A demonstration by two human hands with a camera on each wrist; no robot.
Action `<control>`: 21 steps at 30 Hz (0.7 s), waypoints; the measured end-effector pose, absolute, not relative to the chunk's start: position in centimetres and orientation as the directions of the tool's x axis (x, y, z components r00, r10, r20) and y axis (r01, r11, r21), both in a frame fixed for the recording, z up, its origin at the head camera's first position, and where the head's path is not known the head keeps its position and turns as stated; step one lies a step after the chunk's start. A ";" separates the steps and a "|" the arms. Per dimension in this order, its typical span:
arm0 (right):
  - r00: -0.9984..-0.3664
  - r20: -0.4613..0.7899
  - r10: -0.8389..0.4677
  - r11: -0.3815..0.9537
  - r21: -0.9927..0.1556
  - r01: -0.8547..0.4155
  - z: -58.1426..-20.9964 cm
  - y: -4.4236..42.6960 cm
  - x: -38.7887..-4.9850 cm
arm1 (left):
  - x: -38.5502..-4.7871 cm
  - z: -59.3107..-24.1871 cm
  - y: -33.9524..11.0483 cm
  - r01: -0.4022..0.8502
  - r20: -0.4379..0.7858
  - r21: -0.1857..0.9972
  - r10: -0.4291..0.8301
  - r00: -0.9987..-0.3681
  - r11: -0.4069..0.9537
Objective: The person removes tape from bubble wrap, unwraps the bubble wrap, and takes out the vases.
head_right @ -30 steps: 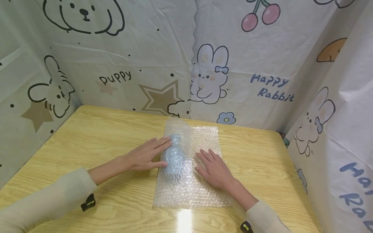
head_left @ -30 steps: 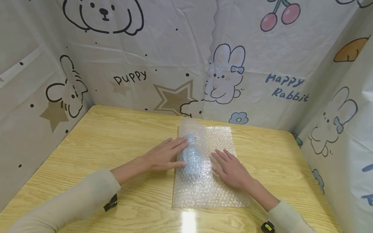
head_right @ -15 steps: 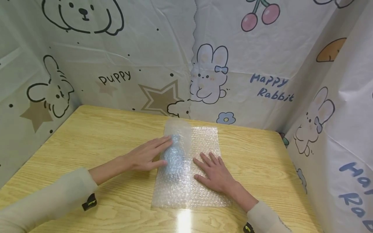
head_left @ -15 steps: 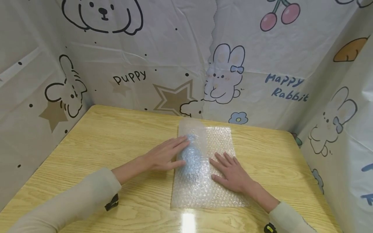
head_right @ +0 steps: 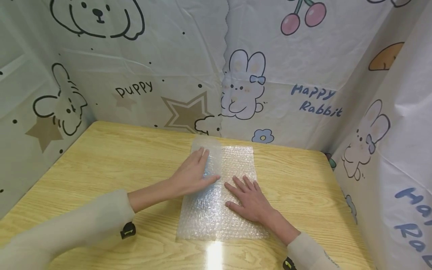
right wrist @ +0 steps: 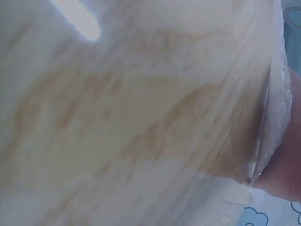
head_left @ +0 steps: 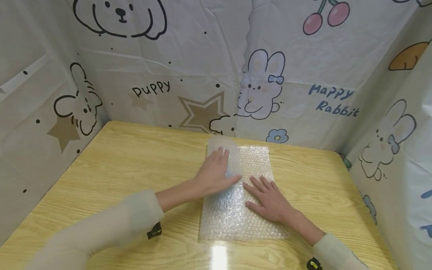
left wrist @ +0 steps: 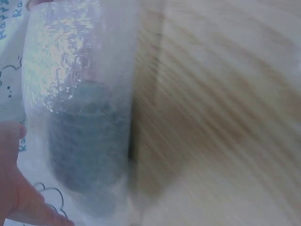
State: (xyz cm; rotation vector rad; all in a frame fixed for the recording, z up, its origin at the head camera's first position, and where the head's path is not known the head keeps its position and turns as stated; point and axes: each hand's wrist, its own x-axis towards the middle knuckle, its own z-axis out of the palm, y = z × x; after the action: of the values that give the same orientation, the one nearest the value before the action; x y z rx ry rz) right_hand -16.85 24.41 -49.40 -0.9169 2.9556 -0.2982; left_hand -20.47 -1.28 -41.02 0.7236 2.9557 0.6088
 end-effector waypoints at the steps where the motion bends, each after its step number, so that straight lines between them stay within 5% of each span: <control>1: -0.825 0.030 -0.565 0.807 -0.191 -0.559 -49.4 24.4 -16.9 | -20.5 -40.8 -0.7 0.421 0.038 0.359 0.438 -0.898 0.833; 9: -0.819 0.062 -0.570 0.798 -0.197 -0.570 -49.3 24.2 -16.7 | -20.8 -40.4 2.4 0.341 -0.089 0.222 0.368 -0.926 0.913; 21: -0.828 0.055 -0.558 0.807 -0.199 -0.556 -49.4 24.1 -16.7 | -20.7 -40.9 3.3 0.335 -0.092 0.238 0.365 -0.927 0.912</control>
State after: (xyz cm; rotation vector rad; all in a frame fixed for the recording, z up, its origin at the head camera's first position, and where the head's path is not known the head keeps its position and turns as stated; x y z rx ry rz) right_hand -16.72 24.08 -49.40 -0.9188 2.9801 -0.3253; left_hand -20.70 3.27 -40.93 0.5408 2.9395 0.3302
